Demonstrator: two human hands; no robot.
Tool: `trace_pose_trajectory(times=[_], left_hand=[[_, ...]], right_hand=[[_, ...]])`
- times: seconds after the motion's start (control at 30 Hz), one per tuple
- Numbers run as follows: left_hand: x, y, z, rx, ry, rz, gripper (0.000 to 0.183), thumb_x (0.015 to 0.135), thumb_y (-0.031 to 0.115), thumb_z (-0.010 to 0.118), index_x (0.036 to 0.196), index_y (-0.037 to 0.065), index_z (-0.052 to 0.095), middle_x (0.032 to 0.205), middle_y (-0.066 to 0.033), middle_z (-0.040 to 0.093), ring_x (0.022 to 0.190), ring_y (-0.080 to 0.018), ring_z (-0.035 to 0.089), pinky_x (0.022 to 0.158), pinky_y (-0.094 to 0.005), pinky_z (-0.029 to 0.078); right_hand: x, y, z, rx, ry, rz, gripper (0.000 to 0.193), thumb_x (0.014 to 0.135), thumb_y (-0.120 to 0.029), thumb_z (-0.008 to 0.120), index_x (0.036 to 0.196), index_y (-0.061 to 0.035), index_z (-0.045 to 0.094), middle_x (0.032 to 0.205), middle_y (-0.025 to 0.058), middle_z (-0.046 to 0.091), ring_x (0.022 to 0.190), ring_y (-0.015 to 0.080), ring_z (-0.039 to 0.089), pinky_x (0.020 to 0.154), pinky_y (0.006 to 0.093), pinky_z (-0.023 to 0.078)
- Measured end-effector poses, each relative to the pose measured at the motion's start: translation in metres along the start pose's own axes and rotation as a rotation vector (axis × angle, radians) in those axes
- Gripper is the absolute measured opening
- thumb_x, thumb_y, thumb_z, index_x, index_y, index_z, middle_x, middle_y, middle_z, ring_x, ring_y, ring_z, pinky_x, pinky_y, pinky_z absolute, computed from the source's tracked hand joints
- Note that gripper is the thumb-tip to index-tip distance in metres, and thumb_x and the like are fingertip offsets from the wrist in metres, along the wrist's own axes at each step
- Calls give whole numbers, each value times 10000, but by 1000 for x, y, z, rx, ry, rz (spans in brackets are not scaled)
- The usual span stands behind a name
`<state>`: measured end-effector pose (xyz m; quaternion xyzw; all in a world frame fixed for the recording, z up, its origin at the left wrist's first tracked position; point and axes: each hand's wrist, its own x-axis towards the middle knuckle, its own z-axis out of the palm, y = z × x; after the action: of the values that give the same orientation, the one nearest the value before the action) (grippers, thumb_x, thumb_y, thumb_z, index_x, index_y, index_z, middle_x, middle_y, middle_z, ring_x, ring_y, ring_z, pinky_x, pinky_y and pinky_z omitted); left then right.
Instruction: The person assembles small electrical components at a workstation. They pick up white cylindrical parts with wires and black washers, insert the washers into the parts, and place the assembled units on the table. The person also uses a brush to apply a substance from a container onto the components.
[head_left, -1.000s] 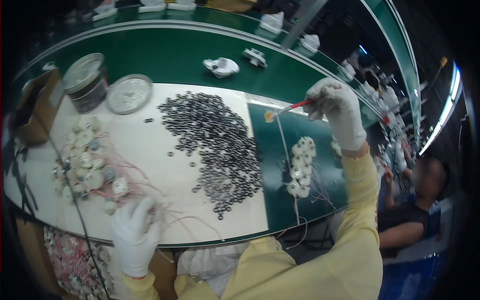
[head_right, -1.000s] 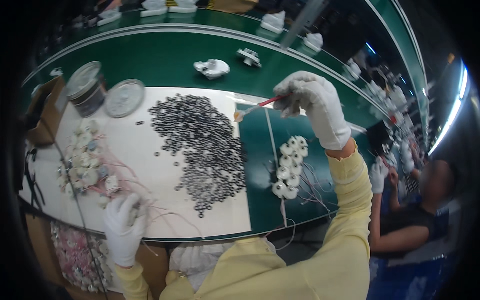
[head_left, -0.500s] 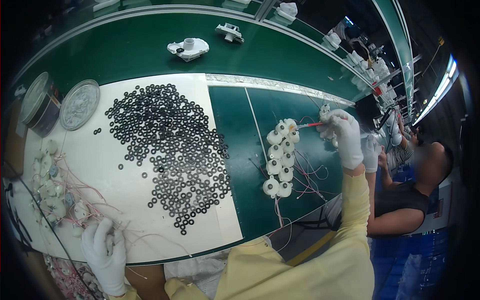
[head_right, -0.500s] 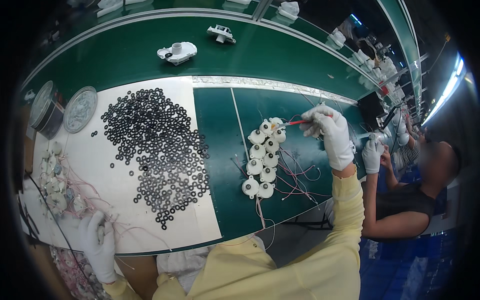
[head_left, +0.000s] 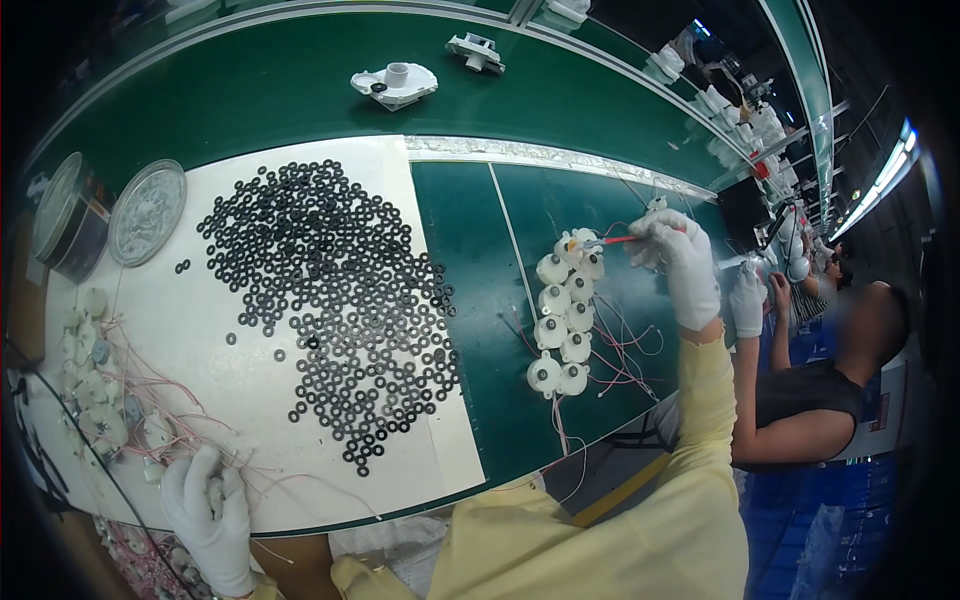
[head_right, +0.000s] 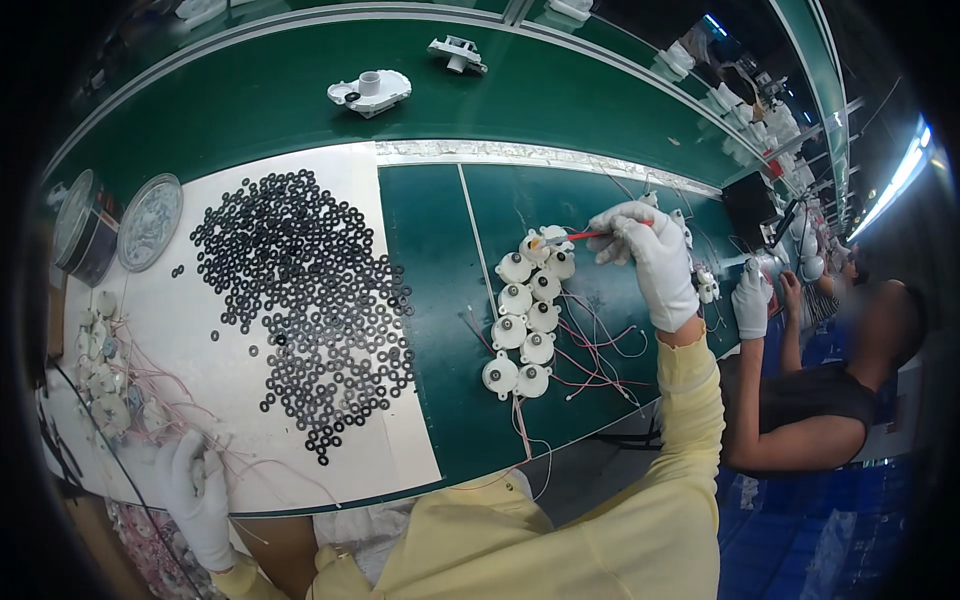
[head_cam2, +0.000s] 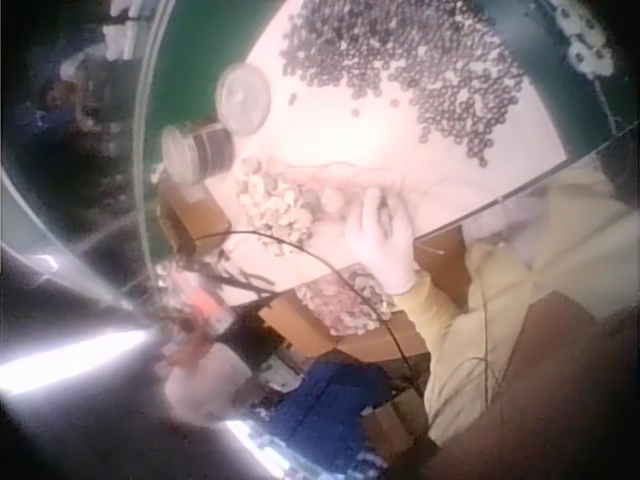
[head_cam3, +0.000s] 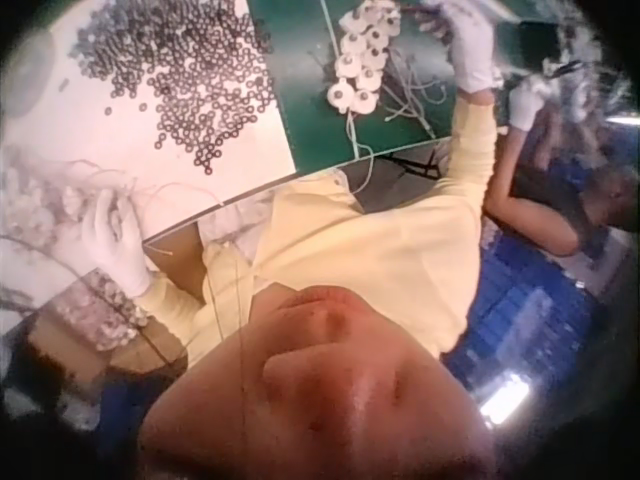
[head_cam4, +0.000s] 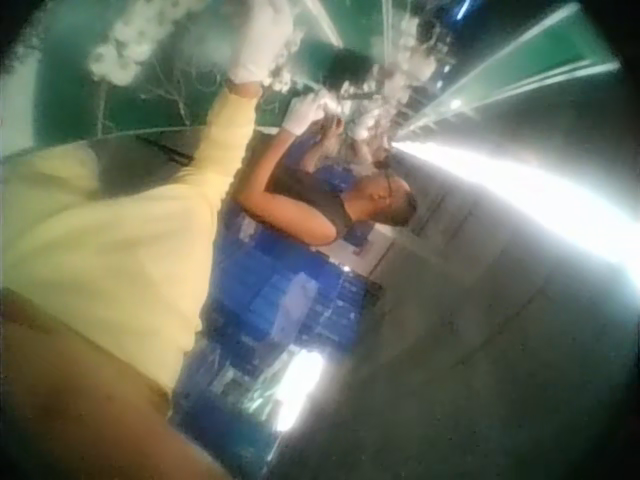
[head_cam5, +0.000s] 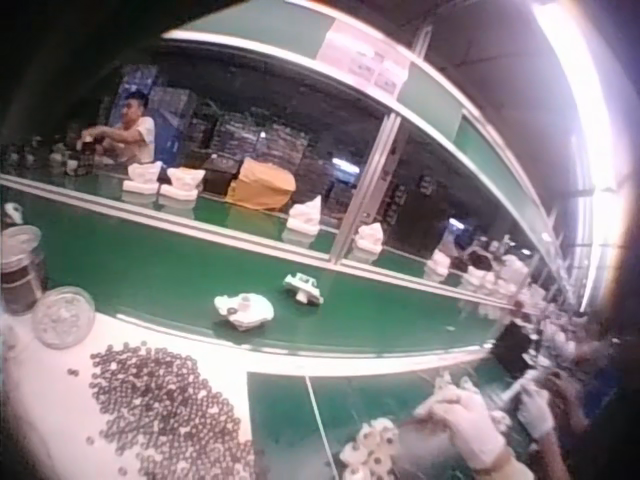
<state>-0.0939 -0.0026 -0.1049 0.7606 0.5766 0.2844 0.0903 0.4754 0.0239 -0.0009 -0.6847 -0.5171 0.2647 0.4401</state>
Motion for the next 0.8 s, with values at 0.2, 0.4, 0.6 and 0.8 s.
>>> trace_pose_trajectory(times=[0.2,0.4,0.6,0.8], left_hand=[[3,-2,1,18,26,89,363,853,-15,714,1208,25,651,1089,-95,599,861,-229,524,747,-348,442],[1,2,-1,-9,-3,8,373,840,-2,724,1203,41,652,1068,-107,604,906,-279,558,799,-392,453],[1,4,-1,-14,5,-37,383,817,12,741,1188,57,657,1043,-120,615,942,-334,582,855,-443,465],[1,5,0,-12,10,-49,379,814,12,743,1182,57,660,1044,-122,614,942,-334,583,858,-442,468]], right_hand=[[0,1,3,23,-4,-7,266,1019,-120,486,1024,44,696,929,145,756,697,147,713,629,226,532],[1,6,5,64,15,1,255,992,-141,507,1016,33,692,872,142,738,648,141,672,610,231,497],[-1,5,6,29,41,25,253,969,-144,506,1005,23,693,842,135,735,625,131,649,598,232,479],[-2,7,7,23,46,10,255,971,-149,504,1001,15,696,832,131,741,623,124,656,582,224,459]])
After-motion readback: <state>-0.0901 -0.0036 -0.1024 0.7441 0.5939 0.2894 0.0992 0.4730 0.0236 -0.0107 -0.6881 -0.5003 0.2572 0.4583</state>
